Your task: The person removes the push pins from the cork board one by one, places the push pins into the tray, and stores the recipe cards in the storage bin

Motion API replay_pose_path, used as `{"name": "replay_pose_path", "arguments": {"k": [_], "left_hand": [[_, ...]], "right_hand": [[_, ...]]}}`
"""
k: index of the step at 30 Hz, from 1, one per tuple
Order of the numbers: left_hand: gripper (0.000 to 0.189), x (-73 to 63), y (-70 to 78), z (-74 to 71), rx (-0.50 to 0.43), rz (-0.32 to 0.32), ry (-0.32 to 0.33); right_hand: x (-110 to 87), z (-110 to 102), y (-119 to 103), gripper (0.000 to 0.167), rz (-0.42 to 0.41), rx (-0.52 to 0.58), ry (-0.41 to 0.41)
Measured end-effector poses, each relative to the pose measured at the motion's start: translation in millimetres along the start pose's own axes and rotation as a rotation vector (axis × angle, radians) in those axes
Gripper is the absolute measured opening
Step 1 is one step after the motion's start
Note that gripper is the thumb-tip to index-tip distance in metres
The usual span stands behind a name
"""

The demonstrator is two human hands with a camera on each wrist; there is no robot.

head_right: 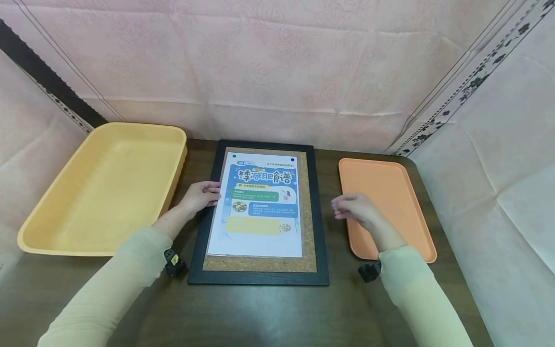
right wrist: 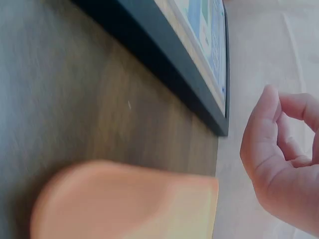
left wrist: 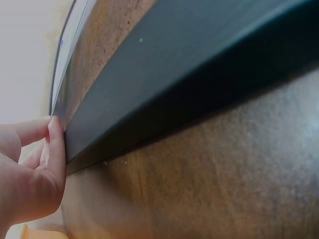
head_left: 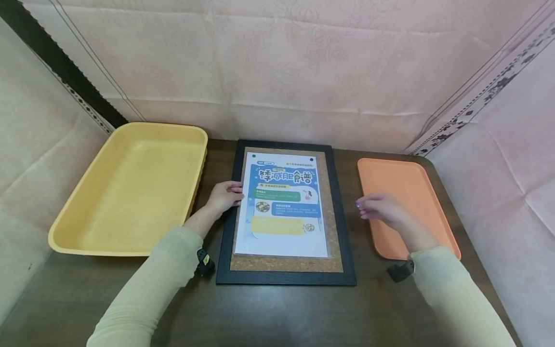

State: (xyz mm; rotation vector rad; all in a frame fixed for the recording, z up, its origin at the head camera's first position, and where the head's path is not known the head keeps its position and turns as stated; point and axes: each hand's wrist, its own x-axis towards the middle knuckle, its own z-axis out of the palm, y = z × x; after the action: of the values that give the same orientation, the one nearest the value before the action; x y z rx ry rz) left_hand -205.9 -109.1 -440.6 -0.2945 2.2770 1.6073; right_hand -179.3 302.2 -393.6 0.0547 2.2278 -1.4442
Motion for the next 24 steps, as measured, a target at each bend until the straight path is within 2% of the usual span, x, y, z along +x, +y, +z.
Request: {"name": "replay_pose_path", "arguments": {"k": [2, 4, 6, 11, 16, 24], "left_hand": [[0.044, -0.1, 0.1, 0.2, -0.001, 0.001, 0.001], [0.044, 0.1, 0.0, 0.2, -0.002, -0.001, 0.001], [0.044, 0.7, -0.4, 0.4, -0.008, -0.004, 0.0], [0.044, 1.5, -1.0, 0.3, -0.017, -0.006, 0.0], [0.043, 1.4, -0.4, 0.2, -0.021, -0.009, 0.004], [0.043, 1.4, -0.8, -0.2, -0.023, -0.006, -0.003]], "right_hand": [[-0.1, -9.4, 0.8, 0.022, -0.002, 0.068, 0.027], [0.5, -19.1, 2.7, 0.017, -0.01, 0.136, 0.048], [1.6, -28.2, 5.0, 0.022, 0.006, 0.179, 0.077], [4.5, -46.8, 9.7, 0.019, 0.061, 0.202, 0.136], [5.9, -59.2, 14.5, 0.027, 0.092, 0.279, 0.182], [8.6, -69.0, 28.8, 0.023, 0.196, 0.219, 0.264]]}}
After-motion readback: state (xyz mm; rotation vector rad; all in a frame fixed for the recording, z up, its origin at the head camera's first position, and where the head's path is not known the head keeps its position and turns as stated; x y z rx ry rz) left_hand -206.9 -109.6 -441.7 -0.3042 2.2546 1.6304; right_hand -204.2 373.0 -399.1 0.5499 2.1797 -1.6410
